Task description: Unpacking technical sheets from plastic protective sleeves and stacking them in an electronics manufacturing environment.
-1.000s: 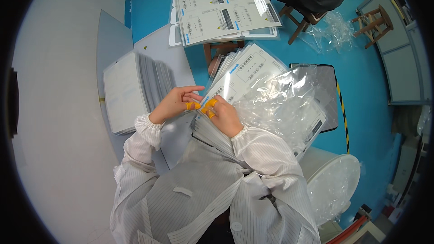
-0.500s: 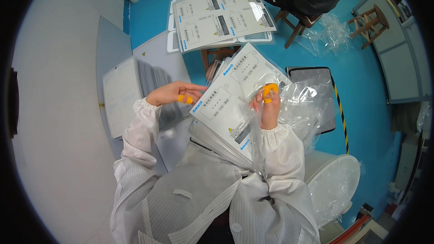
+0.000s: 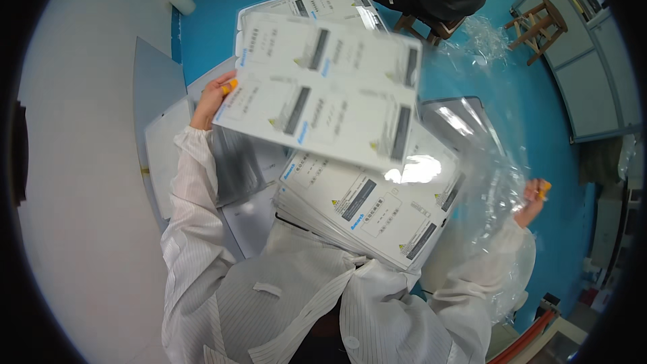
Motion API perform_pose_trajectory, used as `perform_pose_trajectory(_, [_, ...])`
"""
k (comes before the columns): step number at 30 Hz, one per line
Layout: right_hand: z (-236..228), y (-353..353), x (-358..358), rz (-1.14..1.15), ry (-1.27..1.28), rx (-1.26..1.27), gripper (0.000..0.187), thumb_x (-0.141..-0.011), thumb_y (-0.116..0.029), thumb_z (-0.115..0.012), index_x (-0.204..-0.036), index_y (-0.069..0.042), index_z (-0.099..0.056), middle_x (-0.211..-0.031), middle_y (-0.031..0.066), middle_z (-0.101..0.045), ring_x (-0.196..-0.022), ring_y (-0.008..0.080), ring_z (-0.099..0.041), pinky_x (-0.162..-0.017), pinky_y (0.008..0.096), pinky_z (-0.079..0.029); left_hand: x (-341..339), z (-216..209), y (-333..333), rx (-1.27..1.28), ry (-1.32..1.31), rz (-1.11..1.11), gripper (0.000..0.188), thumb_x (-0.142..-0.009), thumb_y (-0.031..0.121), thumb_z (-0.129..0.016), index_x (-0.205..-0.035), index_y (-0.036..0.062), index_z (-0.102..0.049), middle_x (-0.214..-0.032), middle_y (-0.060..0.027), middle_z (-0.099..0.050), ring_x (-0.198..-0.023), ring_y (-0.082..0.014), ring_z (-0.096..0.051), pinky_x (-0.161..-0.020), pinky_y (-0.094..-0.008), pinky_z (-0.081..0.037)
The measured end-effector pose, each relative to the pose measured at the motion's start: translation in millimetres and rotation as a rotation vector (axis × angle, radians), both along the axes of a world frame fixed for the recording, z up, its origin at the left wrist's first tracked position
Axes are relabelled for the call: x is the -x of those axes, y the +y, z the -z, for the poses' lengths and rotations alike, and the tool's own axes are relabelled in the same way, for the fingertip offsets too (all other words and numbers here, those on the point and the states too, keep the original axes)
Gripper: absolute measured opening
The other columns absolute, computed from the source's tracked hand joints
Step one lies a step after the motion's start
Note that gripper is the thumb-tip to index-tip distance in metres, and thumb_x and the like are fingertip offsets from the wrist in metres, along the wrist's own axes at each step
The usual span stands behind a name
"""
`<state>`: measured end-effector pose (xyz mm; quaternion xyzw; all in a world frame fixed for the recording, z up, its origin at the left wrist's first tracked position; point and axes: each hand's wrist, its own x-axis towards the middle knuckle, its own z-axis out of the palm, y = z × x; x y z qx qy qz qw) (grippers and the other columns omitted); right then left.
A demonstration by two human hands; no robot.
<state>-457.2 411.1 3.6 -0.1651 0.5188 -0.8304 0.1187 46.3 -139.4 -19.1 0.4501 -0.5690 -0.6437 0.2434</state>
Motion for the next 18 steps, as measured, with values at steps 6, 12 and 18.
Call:
perform_pose_trajectory(6, [-40, 157, 37, 0.043, 0.036, 0.246, 0.016, -0.09, -0.003, -0.039, -0.074, -0.006, -0.039, -0.059, -0.0018, -0.025, -0.051, 0.0069, -0.025, -0.051, 0.0202, -0.026, 41, 28, -56, -0.019, 0.325, -0.366, 0.037, -0.084, -0.006, -0.046, -0.121, -0.0039, -0.047, -0.104, -0.0126, -0.06, -0.08, -0.0149, -0.061, -0.071, -0.0227, -0.049])
perform_pose_trajectory(12, [-73, 212, 7, 0.298, 0.092, 0.136, 0.017, -0.09, -0.008, -0.043, -0.074, -0.006, -0.042, -0.06, -0.0005, -0.032, -0.049, 0.0077, -0.026, -0.05, 0.0213, -0.026, 75, 87, -83, 0.268, 0.139, -0.519, 0.029, -0.079, 0.0, -0.057, -0.107, -0.0042, -0.059, -0.089, -0.0119, -0.064, -0.076, -0.0144, -0.059, -0.063, -0.023, -0.046])
perform_pose_trajectory(18, [-95, 265, -14, 1.029, 0.473, -0.208, 0.022, -0.08, -0.008, -0.05, -0.1, 0.0, -0.054, -0.071, 0.0038, -0.05, -0.055, 0.0107, -0.043, -0.046, 0.025, -0.035, 67, 106, -96, 0.581, -0.211, -0.355, 0.027, -0.076, 0.014, -0.066, -0.096, -0.0042, -0.064, -0.082, -0.0093, -0.066, -0.074, -0.0137, -0.058, -0.065, -0.0257, -0.045])
